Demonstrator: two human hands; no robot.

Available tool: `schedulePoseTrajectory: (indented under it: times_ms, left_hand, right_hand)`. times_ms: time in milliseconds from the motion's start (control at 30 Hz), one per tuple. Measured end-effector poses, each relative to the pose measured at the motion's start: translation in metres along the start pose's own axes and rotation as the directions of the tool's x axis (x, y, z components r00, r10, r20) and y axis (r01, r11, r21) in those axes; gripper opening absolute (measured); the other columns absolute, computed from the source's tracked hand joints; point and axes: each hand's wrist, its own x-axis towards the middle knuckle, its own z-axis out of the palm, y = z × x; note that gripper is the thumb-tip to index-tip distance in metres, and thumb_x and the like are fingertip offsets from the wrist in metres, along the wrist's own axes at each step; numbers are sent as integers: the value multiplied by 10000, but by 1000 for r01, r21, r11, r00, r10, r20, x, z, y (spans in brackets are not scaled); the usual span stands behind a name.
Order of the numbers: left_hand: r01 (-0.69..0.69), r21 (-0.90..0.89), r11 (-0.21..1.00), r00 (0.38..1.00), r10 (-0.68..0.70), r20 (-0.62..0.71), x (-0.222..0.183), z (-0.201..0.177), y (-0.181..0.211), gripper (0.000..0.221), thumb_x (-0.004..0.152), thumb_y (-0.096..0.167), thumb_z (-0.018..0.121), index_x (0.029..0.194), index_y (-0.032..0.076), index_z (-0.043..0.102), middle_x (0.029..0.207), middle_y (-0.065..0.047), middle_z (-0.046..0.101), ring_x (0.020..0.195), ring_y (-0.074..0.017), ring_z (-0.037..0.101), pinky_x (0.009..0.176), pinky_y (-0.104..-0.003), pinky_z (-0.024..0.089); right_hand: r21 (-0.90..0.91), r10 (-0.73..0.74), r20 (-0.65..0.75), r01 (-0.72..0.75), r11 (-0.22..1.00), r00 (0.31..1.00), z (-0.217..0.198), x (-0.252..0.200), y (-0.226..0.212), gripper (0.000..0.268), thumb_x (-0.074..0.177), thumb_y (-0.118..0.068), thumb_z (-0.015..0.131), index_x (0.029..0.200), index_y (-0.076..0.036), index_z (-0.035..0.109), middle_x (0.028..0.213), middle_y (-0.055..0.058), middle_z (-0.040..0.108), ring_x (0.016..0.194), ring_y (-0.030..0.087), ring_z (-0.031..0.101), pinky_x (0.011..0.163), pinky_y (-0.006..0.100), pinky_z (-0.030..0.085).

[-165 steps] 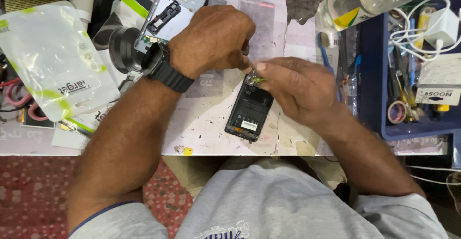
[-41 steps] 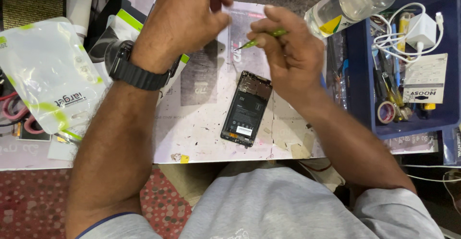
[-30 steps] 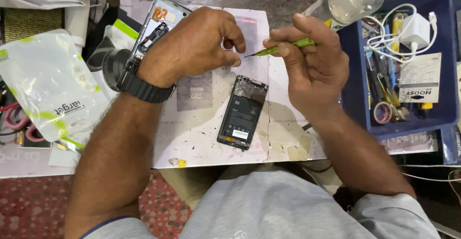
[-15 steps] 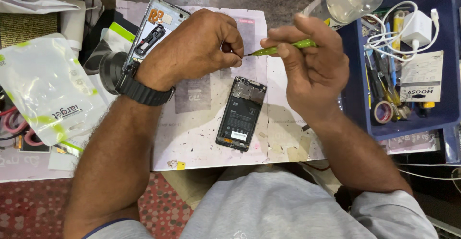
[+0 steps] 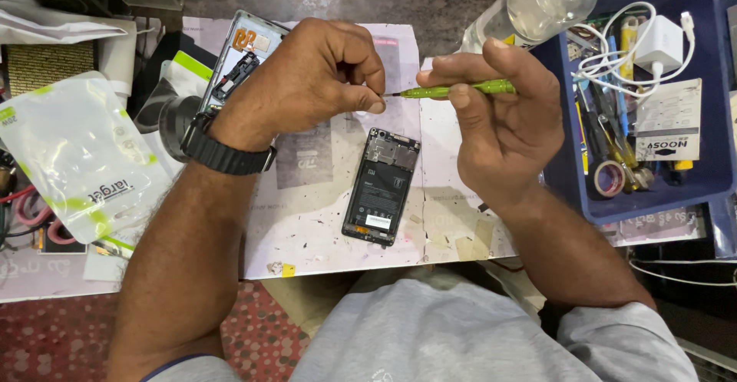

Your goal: The person uses a green precision screwdriver to remove screws from the internal frame of a disassembled smartphone. They carefully unscrew multiple fasteners around the battery and camera areas and place them on the work surface.

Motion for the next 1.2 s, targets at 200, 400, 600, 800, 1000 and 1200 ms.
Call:
schedulePoseTrajectory:
  times_ms: [200,400,600,800,1000,1200]
  left_hand:
    - [9,-10,1000,1000,-9,1,1,2,0,179,767,68,898,798,52,722,808,13,648,706,-72,614,612,-241,516]
    - [18,24,1000,1000,-18,-3,1,2,0,182,775,74,902,781,60,720,785,9,645,676,-76,599,596,-245,503]
    - [-14,81,997,998,18,-53,2,6,-1,200,752,73,918,777,63,719,800,5,657,698,-96,595,618,-263,504]
    - [20,116,993,997,-11,-81,1,8,-2,202,744,56,907,780,57,708,807,-7,661,714,-104,618,633,-273,517]
    - [-21,226,974,1000,25,-14,1,5,0,320,645,80,927,886,34,722,854,-52,668,754,-182,643,662,-316,545]
    - [199,530,825,961,-271,62,-6,-2,4,308,679,195,900,910,60,746,781,-132,730,741,-298,711,683,-423,548]
  right_hand:
    - [-6,-12,7,12,1000,1000,-1,0,0,457,1148,71,536,1531,-125,384,1237,207,682,1076,256,738,984,383,660]
    - [-15,-6,8,7,1000,1000,0,0,0,463,1142,87,535,1522,-125,378,1236,206,676,1076,256,735,977,378,659]
    - [-33,-12,13,13,999,1000,-1,1,3,483,1135,105,543,1524,-123,371,1196,212,689,1059,255,736,965,363,654]
    - [-71,-24,35,26,997,999,-2,3,4,502,1122,126,558,1515,-115,359,1165,214,695,1050,252,740,951,348,656]
    - [-70,-11,35,13,997,999,0,4,2,505,1106,146,571,1510,-89,379,1158,202,700,1038,243,741,945,341,653]
    - [-106,45,125,-32,994,991,-7,-3,-15,526,1082,199,574,1497,-63,384,1148,227,687,1024,274,738,940,372,665]
